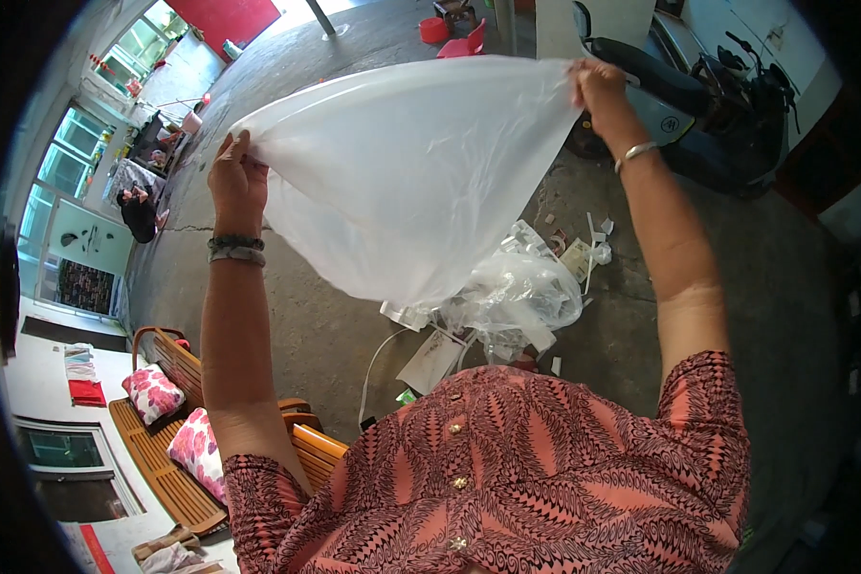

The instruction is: The person sweeps debris across a concrete floor using a broom and then picks up and unfolds a large plastic bag.

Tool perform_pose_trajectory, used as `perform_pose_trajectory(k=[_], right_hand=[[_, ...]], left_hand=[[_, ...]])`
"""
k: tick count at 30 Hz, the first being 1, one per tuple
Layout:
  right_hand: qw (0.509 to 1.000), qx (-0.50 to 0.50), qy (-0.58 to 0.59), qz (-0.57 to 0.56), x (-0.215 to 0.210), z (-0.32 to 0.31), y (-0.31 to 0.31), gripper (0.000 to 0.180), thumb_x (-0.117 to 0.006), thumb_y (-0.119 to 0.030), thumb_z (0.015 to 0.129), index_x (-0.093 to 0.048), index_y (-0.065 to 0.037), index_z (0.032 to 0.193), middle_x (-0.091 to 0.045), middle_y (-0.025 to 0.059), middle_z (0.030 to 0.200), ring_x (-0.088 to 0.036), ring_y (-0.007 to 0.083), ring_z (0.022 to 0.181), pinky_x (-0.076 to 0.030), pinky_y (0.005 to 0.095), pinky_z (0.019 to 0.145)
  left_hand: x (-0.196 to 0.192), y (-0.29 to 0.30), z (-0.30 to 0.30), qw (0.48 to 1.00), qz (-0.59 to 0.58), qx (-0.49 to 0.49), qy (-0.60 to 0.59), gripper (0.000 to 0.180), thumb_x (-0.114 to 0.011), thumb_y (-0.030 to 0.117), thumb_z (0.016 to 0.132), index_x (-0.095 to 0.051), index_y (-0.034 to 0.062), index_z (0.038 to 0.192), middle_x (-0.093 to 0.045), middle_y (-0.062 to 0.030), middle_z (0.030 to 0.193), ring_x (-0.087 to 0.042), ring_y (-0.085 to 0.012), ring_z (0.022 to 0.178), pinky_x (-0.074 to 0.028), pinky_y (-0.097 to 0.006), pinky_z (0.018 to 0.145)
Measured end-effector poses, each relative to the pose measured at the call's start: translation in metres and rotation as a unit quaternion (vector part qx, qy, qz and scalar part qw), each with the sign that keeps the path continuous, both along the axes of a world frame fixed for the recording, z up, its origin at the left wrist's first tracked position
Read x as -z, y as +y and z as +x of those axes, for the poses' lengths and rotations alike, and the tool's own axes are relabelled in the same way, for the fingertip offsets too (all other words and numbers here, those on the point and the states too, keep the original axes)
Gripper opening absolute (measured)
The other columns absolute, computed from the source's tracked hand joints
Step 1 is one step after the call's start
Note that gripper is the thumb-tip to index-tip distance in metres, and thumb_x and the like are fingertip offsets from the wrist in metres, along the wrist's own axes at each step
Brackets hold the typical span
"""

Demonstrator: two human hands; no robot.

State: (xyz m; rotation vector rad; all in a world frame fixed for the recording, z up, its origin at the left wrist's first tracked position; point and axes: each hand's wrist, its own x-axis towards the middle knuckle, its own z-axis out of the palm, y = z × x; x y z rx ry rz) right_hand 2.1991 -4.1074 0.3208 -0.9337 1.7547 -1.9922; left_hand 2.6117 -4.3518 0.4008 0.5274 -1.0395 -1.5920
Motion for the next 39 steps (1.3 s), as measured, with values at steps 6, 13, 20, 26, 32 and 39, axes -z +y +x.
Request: perform_pose_trajectory(k=[6,13,20,26,32,39], right_hand=[[0.964,0.192,0.179,-0.031,-0.039,-0.058,-0.008,0.021,-0.053,-0.013,0.083,-0.064,0.000,0.095,-0.061,0.0074,0.070,-0.057,0.0187,0.056,-0.048,0.0294,0.055],[0.751,0.097,0.636,-0.146,-0.099,0.141,-0.029,0.070,-0.075,-0.042,0.071,-0.049,-0.005,0.126,-0.060,0.0194,0.111,-0.056,0.0352,0.101,-0.046,0.0394,0.088],[0.918,-0.079,0.387,-0.025,-0.083,0.115,-0.041,0.021,-0.057,-0.018,0.082,-0.061,0.000,0.073,-0.058,0.0076,0.059,-0.051,0.0177,0.052,-0.045,0.0301,0.057],[0.983,-0.143,0.108,0.028,-0.111,0.077,-0.029,0.011,-0.063,-0.015,0.082,-0.065,-0.005,0.086,-0.063,0.0036,0.077,-0.059,0.0141,0.065,-0.048,0.0286,0.059],[0.981,-0.080,0.177,0.011,-0.149,0.034,0.013,0.015,-0.059,-0.015,0.085,-0.065,-0.004,0.078,-0.061,-0.0007,0.069,-0.056,0.0104,0.059,-0.046,0.0268,0.055],[0.992,-0.118,0.024,-0.042,-0.198,0.018,0.097,0.029,-0.053,-0.025,0.090,-0.062,-0.004,0.107,-0.066,0.0053,0.094,-0.062,0.0127,0.082,-0.050,0.0267,0.074]], left_hand=[[-0.011,0.029,-0.037,0.991,-0.003,-0.080,-0.107,0.050,-0.068,0.002,0.078,-0.041,-0.0032,0.119,-0.051,-0.0029,0.068,-0.043,-0.0098,0.046,-0.035,-0.024,0.042],[-0.021,0.069,-0.092,0.997,0.049,0.047,-0.032,0.014,-0.058,0.003,0.082,-0.054,-0.0038,0.093,-0.055,-0.0061,0.075,-0.056,-0.0148,0.060,-0.056,-0.030,0.064],[-0.041,0.135,-0.099,0.980,-0.093,0.163,-0.058,0.031,-0.056,0.005,0.087,-0.050,-0.0104,0.113,-0.062,-0.0141,0.093,-0.063,-0.0214,0.082,-0.054,-0.031,0.076],[0.147,0.120,-0.062,0.927,-0.221,-0.040,-0.302,0.067,-0.070,0.007,0.072,-0.039,-0.0052,0.131,-0.047,-0.0164,0.122,-0.051,-0.0235,0.105,-0.048,-0.032,0.081],[0.247,0.169,-0.090,0.836,-0.217,0.048,-0.502,0.104,-0.077,0.022,0.064,-0.012,-0.0059,0.141,-0.024,-0.0310,0.136,-0.020,-0.0428,0.130,-0.018,-0.046,0.110],[0.260,0.127,-0.095,0.844,-0.139,-0.081,-0.511,0.110,-0.078,0.025,0.063,-0.009,-0.0008,0.144,-0.016,-0.0357,0.138,-0.020,-0.0451,0.130,-0.017,-0.047,0.110]])
